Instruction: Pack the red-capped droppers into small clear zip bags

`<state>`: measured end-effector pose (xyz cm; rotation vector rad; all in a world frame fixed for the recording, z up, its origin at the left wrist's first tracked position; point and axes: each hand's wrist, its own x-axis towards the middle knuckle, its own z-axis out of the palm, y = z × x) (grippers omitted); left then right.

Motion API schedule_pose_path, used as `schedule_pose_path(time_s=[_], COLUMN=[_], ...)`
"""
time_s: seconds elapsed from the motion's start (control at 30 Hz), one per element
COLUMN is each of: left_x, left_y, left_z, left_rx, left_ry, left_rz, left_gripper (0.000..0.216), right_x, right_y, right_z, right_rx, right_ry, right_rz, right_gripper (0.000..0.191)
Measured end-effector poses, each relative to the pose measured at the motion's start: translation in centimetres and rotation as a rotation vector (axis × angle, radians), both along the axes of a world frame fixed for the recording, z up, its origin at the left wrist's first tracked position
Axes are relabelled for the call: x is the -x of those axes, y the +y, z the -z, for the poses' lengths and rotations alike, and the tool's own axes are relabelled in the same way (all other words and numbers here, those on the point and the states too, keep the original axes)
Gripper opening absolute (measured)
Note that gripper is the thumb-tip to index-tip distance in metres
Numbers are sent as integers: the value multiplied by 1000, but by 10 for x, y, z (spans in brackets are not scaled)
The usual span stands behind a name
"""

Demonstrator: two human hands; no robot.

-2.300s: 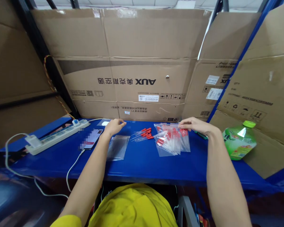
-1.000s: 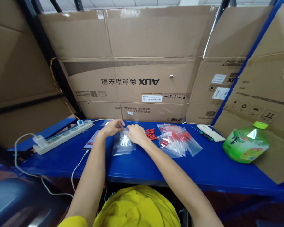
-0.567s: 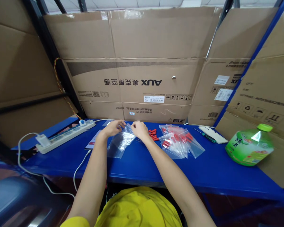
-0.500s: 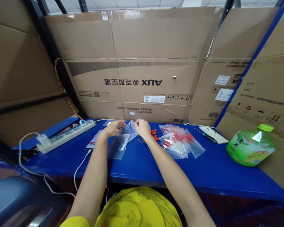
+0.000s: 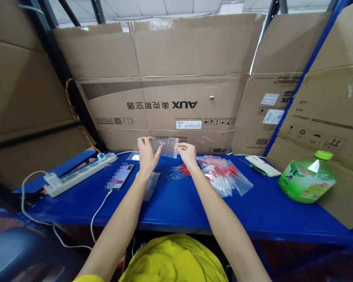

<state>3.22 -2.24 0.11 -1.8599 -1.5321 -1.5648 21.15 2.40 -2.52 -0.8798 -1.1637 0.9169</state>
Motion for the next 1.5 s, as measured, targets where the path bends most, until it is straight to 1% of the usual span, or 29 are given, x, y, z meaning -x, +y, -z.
schedule_pose_path(time_s=[0.03, 0.07, 0.13, 0.2, 0.27, 0.37, 0.5, 0.63, 0.73, 0.8, 0.87, 0.93, 1.07, 1.13, 1.2, 1.3, 1.43, 1.5], left_x=[-4, -7, -12, -17, -21, -21, -17, -13, -12, -13, -14, -15, -15, -16, -17, -19, -20, -21], left_y=[-3, -5, -8, -11, -13, -15, -16, -14, -12, -10, -9, -8, -10, -12, -14, -17, -17, -17], left_z=[-1, -2, -3, -3, -3, -4, -6, -7, -6, -5, -4, -3, -4, -5, -6, -6, -5, -6], left_rx=[-15, 0, 114, 268, 358, 395, 440, 430, 420, 412, 396, 384, 384, 391, 402, 417, 409, 408], left_ry=[-15, -22, 10, 74, 111, 93, 87, 120, 149, 164, 172, 171, 128, 117, 126, 146, 177, 196], left_rz=[-6, 19, 139, 263, 313, 328, 345, 336, 355, 342, 307, 272, 233, 236, 256, 306, 325, 312], left_gripper=[32, 27, 20, 28, 35, 39, 40, 38, 36, 32, 26, 22, 19, 20, 23, 31, 32, 30], right_x=[0, -1, -2, -2, -1, 1, 0, -3, -5, -4, -4, -4, -9, -12, -14, -11, -3, -2], right_y=[-1, -2, -4, -7, -11, -18, -25, -25, -23, -22, -23, -25, -29, -29, -28, -27, -28, -29], right_z=[0, 0, -1, -2, -4, -8, -13, -15, -14, -13, -13, -14, -20, -21, -20, -15, -10, -8], right_rx=[-10, -23, -57, -101, -154, -219, -257, -250, -227, -213, -214, -232, -246, -250, -282, -335, -332, -325], right_ry=[-1, -9, -45, -100, -164, -234, -276, -277, -254, -251, -291, -384, -549, -572, -592, -632, -690, -737], right_rz=[7, 13, 13, -16, -55, -111, -177, -252, -265, -249, -192, -73, 216, 294, 312, 271, 186, 175], right_gripper=[29, 31, 35, 35, 31, 27, 25, 27, 29, 28, 25, 22, 26, 25, 24, 23, 26, 20])
